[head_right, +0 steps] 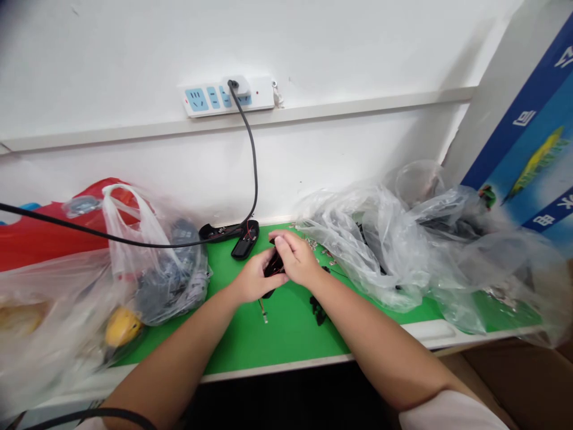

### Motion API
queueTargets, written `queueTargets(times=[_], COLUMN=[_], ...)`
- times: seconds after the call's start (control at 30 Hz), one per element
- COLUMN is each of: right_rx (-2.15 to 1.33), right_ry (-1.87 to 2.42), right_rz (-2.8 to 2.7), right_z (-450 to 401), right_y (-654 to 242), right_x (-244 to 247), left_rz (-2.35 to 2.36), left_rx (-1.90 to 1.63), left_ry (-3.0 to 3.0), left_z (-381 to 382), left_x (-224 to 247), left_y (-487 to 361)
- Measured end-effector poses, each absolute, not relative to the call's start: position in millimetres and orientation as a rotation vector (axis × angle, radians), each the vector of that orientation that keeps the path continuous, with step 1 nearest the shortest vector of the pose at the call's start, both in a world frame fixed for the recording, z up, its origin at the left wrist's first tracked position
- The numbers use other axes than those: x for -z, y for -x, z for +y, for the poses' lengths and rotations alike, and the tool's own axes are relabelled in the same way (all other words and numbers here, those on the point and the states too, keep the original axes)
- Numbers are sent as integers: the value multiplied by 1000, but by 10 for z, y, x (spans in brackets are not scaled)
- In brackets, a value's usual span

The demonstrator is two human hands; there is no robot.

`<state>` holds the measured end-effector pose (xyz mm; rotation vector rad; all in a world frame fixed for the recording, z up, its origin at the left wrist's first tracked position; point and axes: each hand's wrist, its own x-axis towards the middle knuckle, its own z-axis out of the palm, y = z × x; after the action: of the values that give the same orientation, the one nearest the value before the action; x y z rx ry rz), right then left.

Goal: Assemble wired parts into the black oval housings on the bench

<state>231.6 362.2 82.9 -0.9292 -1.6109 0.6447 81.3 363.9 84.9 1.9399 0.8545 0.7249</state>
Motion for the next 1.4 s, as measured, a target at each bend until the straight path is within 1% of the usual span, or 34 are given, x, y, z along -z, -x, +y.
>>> queueTargets(times=[0.07, 0.13, 0.23, 0.3, 0.37, 0.43, 0.53, 0.63, 0.77, 0.93, 1.0, 1.23, 1.4], right_rx=[-735, -690, -362, -155, -39, 4, -13, -107, -301, -464, -461, -289, -176], right_ry=[904, 912, 943, 960, 1002, 1082, 1228, 1306, 1300, 1230, 1208, 1117, 1172], right_rz=[-1538, -1489, -1478, -1532, -1625, -1710, -1747, -1684, -1484, -1306, -1272, -1279, -1298], right_z=[3642, 3644, 3602, 3557, 3518, 3494, 3492, 3528, 3616, 3697, 3693, 3609, 3623], right_y=[-2326, -2337, -2333, -2304, -2251, -2184, -2094, -2035, -1965, -1887, -1867, -1830, -1852], right_x=[-821, -824, -838, -839, -824, -793, -734, -683, -640, -655, -676, -728, -720], left_rz=[979, 1078, 1250, 1374, 1480, 1561, 1635, 1657, 1682, 1690, 1685, 1640, 1537], left_rx=[-769, -847, -967, -987, -962, -913, -833, -800, -777, -889, -921, -990, -990], left_ry=[-2064, -2145, -2229, -2274, -2314, -2352, -2400, -2444, -2507, -2602, -2604, -2428, -2381], left_z=[3617, 3613, 3637, 3649, 3645, 3628, 3598, 3581, 3597, 3648, 3655, 3668, 3682], left_x=[-855, -850, -822, -805, -802, -813, -837, -848, -832, -823, -830, -828, -812], left_y=[-825, -831, -818, -797, -779, -773, -785, -809, -823, -813, -809, -767, -749])
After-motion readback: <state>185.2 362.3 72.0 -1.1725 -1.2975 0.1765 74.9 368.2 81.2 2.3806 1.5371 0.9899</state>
